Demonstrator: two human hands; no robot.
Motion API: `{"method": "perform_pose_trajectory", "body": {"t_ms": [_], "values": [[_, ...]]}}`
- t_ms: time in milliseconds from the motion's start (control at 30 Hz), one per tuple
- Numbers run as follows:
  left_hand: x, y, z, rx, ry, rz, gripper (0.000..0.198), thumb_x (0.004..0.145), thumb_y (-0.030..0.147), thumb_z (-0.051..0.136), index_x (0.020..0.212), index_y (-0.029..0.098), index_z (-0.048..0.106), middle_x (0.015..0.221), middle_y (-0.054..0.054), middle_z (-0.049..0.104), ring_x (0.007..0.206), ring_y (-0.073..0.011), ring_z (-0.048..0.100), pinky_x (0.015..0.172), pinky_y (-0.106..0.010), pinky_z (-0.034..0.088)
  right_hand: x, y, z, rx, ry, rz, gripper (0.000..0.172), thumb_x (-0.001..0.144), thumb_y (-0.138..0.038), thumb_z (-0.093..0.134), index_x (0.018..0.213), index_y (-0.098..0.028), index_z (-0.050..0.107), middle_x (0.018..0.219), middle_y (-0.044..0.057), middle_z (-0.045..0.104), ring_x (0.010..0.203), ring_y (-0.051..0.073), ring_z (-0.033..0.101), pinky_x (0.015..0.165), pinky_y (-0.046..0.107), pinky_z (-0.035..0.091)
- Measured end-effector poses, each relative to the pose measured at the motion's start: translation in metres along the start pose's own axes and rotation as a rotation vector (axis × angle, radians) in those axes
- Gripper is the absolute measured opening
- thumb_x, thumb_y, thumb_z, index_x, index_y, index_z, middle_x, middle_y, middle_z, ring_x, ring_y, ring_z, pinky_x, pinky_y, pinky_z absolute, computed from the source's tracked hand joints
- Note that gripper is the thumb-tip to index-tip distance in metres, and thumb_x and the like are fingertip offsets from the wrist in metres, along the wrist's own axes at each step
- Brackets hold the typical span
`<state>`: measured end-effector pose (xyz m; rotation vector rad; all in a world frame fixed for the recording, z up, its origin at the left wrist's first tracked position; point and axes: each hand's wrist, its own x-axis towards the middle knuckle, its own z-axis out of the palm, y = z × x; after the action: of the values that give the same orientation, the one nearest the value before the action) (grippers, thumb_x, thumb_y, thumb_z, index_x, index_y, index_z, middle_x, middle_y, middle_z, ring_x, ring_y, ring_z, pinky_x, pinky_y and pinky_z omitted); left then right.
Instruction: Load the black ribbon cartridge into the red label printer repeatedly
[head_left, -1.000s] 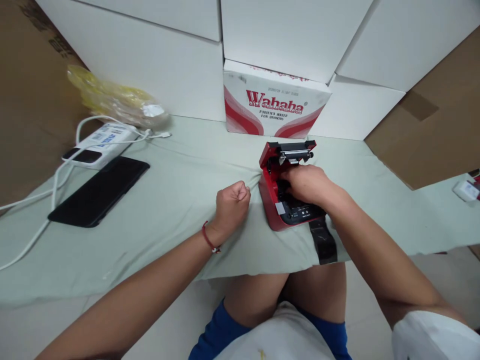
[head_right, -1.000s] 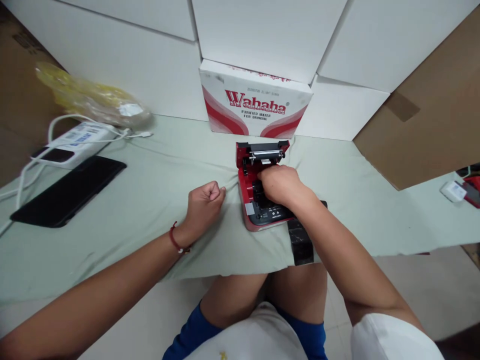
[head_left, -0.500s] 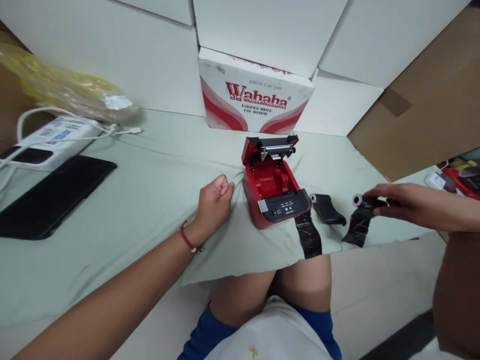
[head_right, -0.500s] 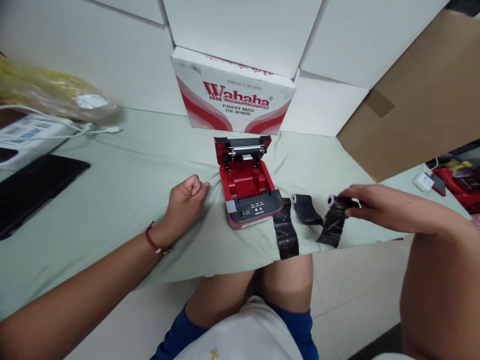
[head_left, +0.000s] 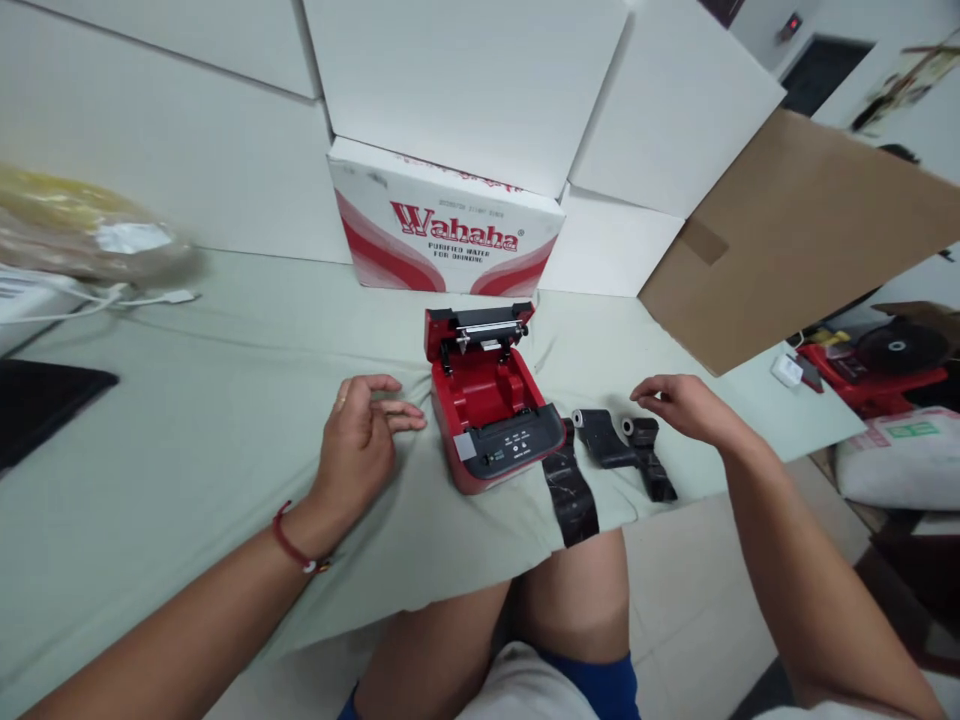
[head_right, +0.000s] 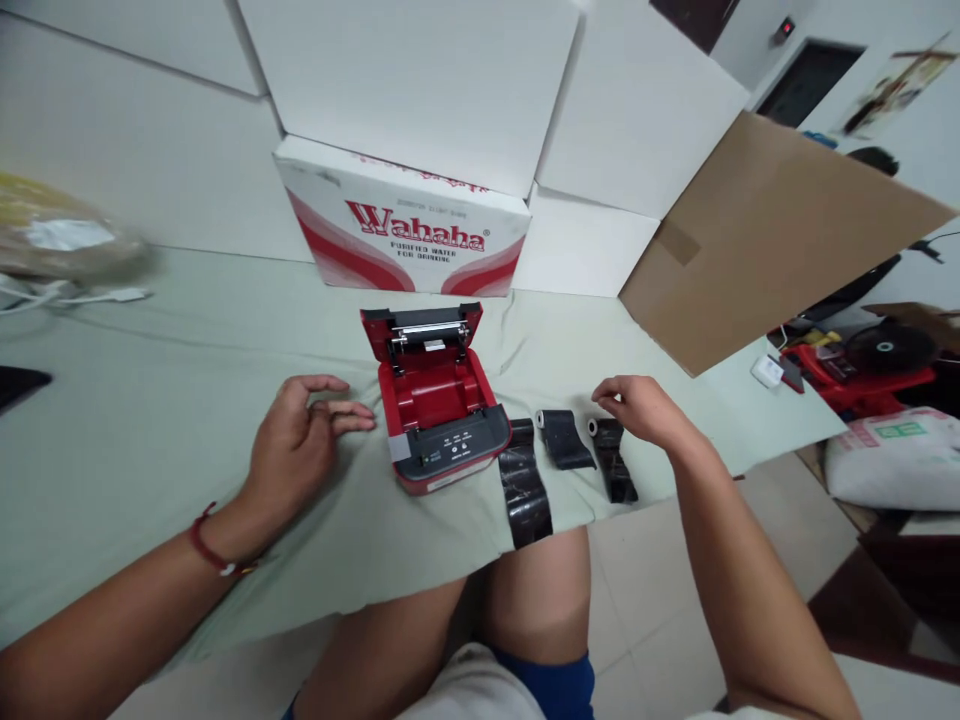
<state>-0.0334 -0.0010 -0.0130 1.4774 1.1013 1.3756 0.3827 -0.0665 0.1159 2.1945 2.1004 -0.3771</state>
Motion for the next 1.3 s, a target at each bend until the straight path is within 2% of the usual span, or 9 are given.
{"method": "perform_pose_trajectory", "body": {"t_ms": [133,300,367,567,633,767,900,1100,1300], "values": [[0.001,-0.003,-0.001,0.027,0.019,0.089,0.022,0.079,0.006,0.049,0.095,0.020,0.056,0.112,-0.005,0.049,0.099,-0.0160,0.065,0.081,-0.034,0.068,0.016,-0.027,0.011,0.030,-0.038,-0.101,0.038,0.094,-0.034,0.058,0.126,-0.021,0.072,0.127,0.009,0.073,0.105,0.022,0.069,0.093,0.032,0.052],[0.001,0.000,0.000,0.100,0.017,0.130,0.026,0.071,0.002,0.047,0.086,0.019,0.058,0.105,-0.005,0.051,0.091,-0.0149,0.058,0.072,-0.026,0.063,0.028,-0.046,0.025,0.009,-0.189,-0.199,0.041,0.082,-0.023,0.069,0.123,-0.019,0.074,0.116,0.011,0.075,0.103,0.025,0.070,0.094,0.036,0.052],[0.000,0.001,0.001,0.121,0.018,0.130,0.027,0.069,0.001,0.047,0.085,0.020,0.058,0.102,-0.005,0.051,0.088,-0.0151,0.056,0.068,-0.026,0.060,0.017,-0.049,0.010,0.010,-0.230,-0.243,0.036,0.084,-0.025,0.068,0.118,-0.020,0.076,0.114,0.011,0.076,0.101,0.025,0.071,0.091,0.036,0.053],[-0.001,0.004,0.001,0.194,-0.008,0.132,0.030,0.068,-0.003,0.045,0.083,0.020,0.057,0.099,-0.005,0.051,0.091,-0.0176,0.054,0.069,-0.029,0.053,-0.024,-0.077,-0.074,0.214,-0.450,-0.476,0.033,0.098,-0.047,0.059,0.123,-0.032,0.075,0.114,0.003,0.076,0.097,0.020,0.072,0.080,0.030,0.056],[-0.001,0.004,0.001,0.207,-0.017,0.134,0.031,0.068,-0.004,0.044,0.083,0.020,0.057,0.098,-0.005,0.051,0.090,-0.0176,0.053,0.071,-0.030,0.051,-0.019,-0.103,-0.081,0.192,-0.366,-0.554,0.032,0.099,-0.044,0.057,0.125,-0.033,0.073,0.113,0.002,0.076,0.096,0.020,0.071,0.079,0.030,0.056],[-0.002,0.004,0.001,0.218,-0.011,0.139,0.032,0.069,-0.006,0.043,0.083,0.019,0.056,0.097,-0.004,0.052,0.089,-0.0174,0.053,0.074,-0.031,0.050,0.010,-0.164,-0.052,-0.030,-0.064,-0.568,0.037,0.095,-0.024,0.055,0.129,-0.025,0.069,0.115,0.005,0.073,0.096,0.022,0.069,0.083,0.032,0.053],[-0.003,0.005,0.002,0.231,-0.016,0.183,0.033,0.070,-0.007,0.041,0.082,0.020,0.055,0.095,-0.004,0.051,0.089,-0.0171,0.053,0.077,-0.031,0.049,0.032,-0.205,-0.021,-0.257,-0.035,-0.488,0.041,0.087,-0.009,0.054,0.123,-0.019,0.071,0.113,0.011,0.073,0.093,0.025,0.069,0.077,0.033,0.048],[-0.004,0.008,0.002,0.286,-0.049,0.244,0.035,0.069,-0.010,0.040,0.084,0.019,0.052,0.095,-0.003,0.051,0.088,-0.0166,0.052,0.079,-0.030,0.047,0.047,-0.225,-0.002,-0.287,-0.004,-0.426,0.040,0.084,-0.004,0.052,0.116,-0.017,0.073,0.108,0.014,0.077,0.089,0.027,0.071,0.072,0.033,0.046],[-0.003,0.005,0.000,0.305,-0.033,0.253,0.036,0.067,-0.010,0.040,0.085,0.020,0.051,0.093,-0.003,0.051,0.087,-0.0167,0.051,0.079,-0.030,0.047,0.064,-0.220,0.009,-0.195,0.022,-0.430,0.038,0.086,-0.007,0.060,0.121,-0.014,0.072,0.118,0.015,0.076,0.105,0.029,0.071,0.085,0.035,0.052]]}}
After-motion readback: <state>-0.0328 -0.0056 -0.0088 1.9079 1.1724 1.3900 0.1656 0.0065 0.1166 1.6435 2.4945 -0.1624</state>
